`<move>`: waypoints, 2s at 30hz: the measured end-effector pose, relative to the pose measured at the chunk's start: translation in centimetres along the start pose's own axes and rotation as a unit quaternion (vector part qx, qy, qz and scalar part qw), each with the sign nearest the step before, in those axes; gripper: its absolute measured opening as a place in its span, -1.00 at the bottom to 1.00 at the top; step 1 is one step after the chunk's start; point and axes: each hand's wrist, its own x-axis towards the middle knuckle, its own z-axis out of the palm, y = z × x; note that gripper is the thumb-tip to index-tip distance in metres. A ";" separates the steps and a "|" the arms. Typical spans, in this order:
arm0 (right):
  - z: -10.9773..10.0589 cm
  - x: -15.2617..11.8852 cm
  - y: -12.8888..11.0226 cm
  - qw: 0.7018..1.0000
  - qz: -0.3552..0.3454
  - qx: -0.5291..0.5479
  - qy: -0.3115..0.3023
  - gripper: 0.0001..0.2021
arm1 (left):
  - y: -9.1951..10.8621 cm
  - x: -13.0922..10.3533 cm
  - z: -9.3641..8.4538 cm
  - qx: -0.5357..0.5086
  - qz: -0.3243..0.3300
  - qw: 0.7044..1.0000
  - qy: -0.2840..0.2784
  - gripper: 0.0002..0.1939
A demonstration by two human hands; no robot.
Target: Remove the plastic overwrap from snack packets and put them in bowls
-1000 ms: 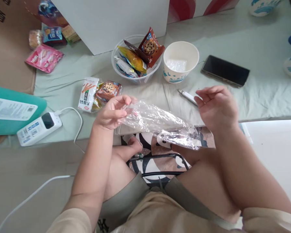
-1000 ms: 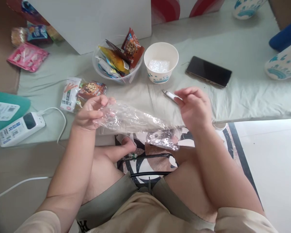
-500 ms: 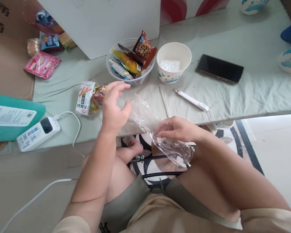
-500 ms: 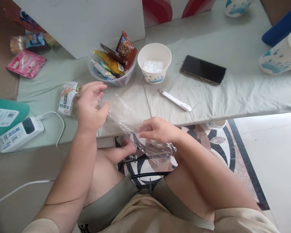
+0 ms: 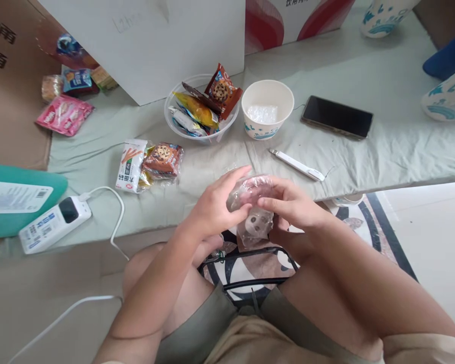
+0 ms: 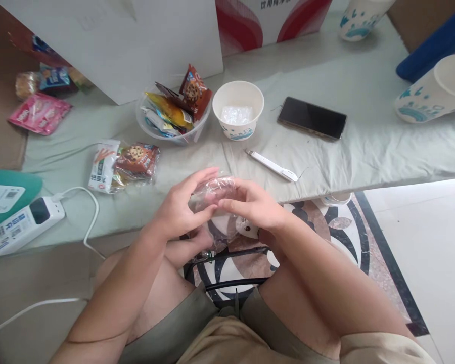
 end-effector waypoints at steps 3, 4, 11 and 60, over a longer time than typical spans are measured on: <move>-0.2 0.1 0.2 0.998 -0.044 -0.015 0.030 -0.69 | -0.1 0.3 -0.2 0.001 -0.020 0.998 0.055 -0.67; -0.3 0.1 0.3 0.997 -0.058 -0.028 0.043 -0.71 | 0.0 0.3 -0.2 -0.004 -0.033 0.997 0.068 -0.78; -1.3 -0.1 1.7 0.966 -0.146 -0.078 0.200 -0.48 | 1.0 0.3 -0.5 -0.211 -0.189 0.952 0.113 -0.81; 0.8 1.4 1.5 0.969 0.015 -0.089 0.231 -0.75 | -2.7 0.8 1.3 -0.170 -0.125 0.956 0.206 -0.53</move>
